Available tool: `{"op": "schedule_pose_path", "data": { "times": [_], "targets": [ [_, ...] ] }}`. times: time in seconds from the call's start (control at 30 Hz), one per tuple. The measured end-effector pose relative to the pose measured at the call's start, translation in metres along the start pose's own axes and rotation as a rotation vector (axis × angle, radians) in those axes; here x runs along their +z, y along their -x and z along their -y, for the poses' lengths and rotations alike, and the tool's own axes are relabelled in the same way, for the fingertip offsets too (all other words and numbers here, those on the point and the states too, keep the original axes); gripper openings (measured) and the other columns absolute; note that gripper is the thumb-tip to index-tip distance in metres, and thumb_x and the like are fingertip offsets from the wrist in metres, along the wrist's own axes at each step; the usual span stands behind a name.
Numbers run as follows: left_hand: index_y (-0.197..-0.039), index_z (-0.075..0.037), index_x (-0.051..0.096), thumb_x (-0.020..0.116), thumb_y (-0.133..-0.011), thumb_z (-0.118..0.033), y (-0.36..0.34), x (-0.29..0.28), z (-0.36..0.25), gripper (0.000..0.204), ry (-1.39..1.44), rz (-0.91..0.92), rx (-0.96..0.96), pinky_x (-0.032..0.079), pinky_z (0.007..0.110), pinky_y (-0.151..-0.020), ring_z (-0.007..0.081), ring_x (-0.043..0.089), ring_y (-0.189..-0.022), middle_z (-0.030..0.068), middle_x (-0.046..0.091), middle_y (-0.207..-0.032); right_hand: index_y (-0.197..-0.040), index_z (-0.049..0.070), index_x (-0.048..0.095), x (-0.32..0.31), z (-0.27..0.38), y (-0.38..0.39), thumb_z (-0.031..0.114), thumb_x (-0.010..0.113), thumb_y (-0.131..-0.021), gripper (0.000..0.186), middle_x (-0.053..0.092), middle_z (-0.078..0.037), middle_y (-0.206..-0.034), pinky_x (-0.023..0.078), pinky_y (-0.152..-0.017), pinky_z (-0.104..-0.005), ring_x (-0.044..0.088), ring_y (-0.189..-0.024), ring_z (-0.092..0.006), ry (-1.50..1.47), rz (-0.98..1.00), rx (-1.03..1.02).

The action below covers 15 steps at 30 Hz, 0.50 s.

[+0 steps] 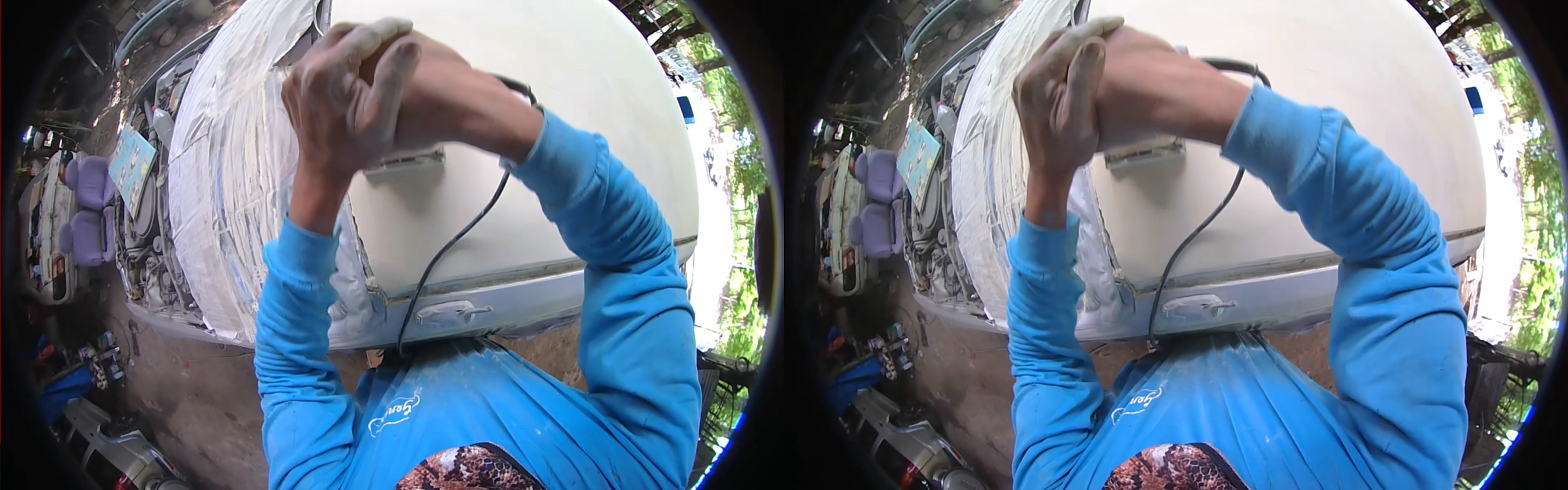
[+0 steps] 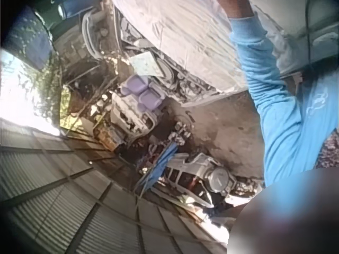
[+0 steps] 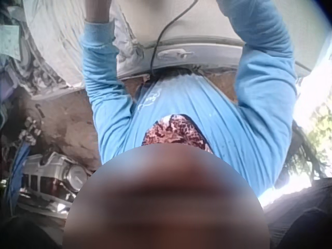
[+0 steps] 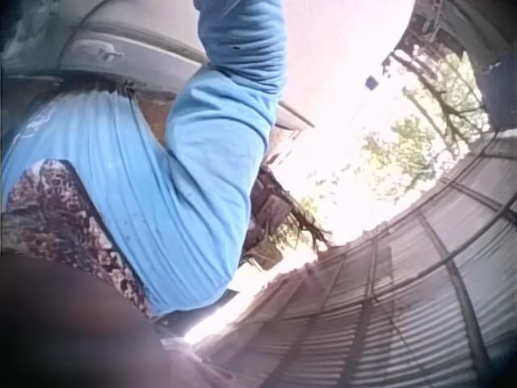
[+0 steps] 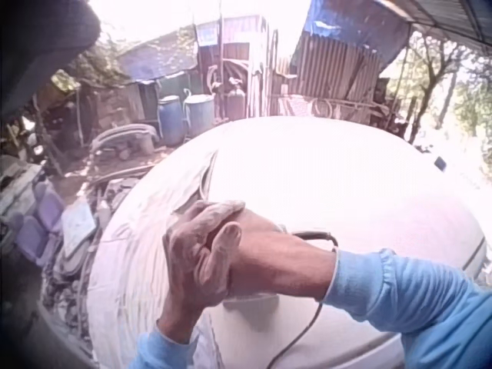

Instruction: Sanding the body of a vehicle using an electric orbital sander.

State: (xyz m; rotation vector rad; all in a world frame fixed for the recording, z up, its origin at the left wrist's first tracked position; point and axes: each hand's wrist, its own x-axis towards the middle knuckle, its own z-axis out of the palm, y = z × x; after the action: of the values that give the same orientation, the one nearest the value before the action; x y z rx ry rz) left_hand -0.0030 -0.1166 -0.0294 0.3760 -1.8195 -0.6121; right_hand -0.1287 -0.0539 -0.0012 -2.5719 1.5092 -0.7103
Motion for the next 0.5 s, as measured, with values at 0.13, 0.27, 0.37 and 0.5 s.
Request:
{"op": "schedule_pose_path", "data": {
  "times": [0.13,0.27,0.37,0.5],
  "targets": [
    [-0.103,0.002,0.076,0.068,-0.088,-0.048,0.053,-0.021,-0.047,0.053,0.027,0.003,0.049,0.056,0.041,-0.072,0.0346,0.070,-0.081,0.0197,0.070,-0.089,-0.079,0.009,0.070,0.006,0.067,0.032,0.018,0.070,-0.068,0.014,0.068,-0.009,-0.076,0.055,-0.071,-0.0402,0.066,-0.076,-0.0282,-0.144,-0.050,-0.061],
    [-0.102,0.003,0.076,0.062,-0.087,-0.059,0.070,-0.028,-0.076,0.065,0.015,0.022,0.124,0.056,0.042,-0.073,0.0350,0.069,-0.082,0.0181,0.067,-0.088,-0.093,0.006,0.069,-0.005,0.103,0.047,0.022,0.063,-0.078,0.023,0.066,-0.014,-0.103,0.052,-0.082,-0.0412,0.060,-0.103,-0.0287,-0.004,0.360,0.014],
    [-0.106,0.009,0.073,0.048,-0.097,-0.062,0.055,-0.024,-0.073,0.075,0.005,0.111,0.004,0.055,0.045,-0.084,0.0380,0.070,-0.092,0.0257,0.069,-0.095,-0.080,0.007,0.069,-0.004,0.083,0.039,0.020,0.062,-0.073,0.016,0.070,-0.010,-0.087,0.051,-0.080,-0.0392,0.066,-0.091,-0.0257,-0.154,0.073,0.019],
    [-0.102,0.005,0.075,0.068,-0.088,-0.041,0.008,0.005,-0.019,0.049,0.098,0.015,0.102,0.055,0.038,-0.073,0.0331,0.068,-0.075,0.0199,0.070,-0.085,-0.079,0.010,0.070,-0.003,0.018,0.019,0.015,0.065,-0.075,0.008,0.069,-0.011,-0.076,0.054,-0.065,-0.0398,0.066,-0.070,-0.0305,-0.170,-0.187,-0.078]
  ]
}}
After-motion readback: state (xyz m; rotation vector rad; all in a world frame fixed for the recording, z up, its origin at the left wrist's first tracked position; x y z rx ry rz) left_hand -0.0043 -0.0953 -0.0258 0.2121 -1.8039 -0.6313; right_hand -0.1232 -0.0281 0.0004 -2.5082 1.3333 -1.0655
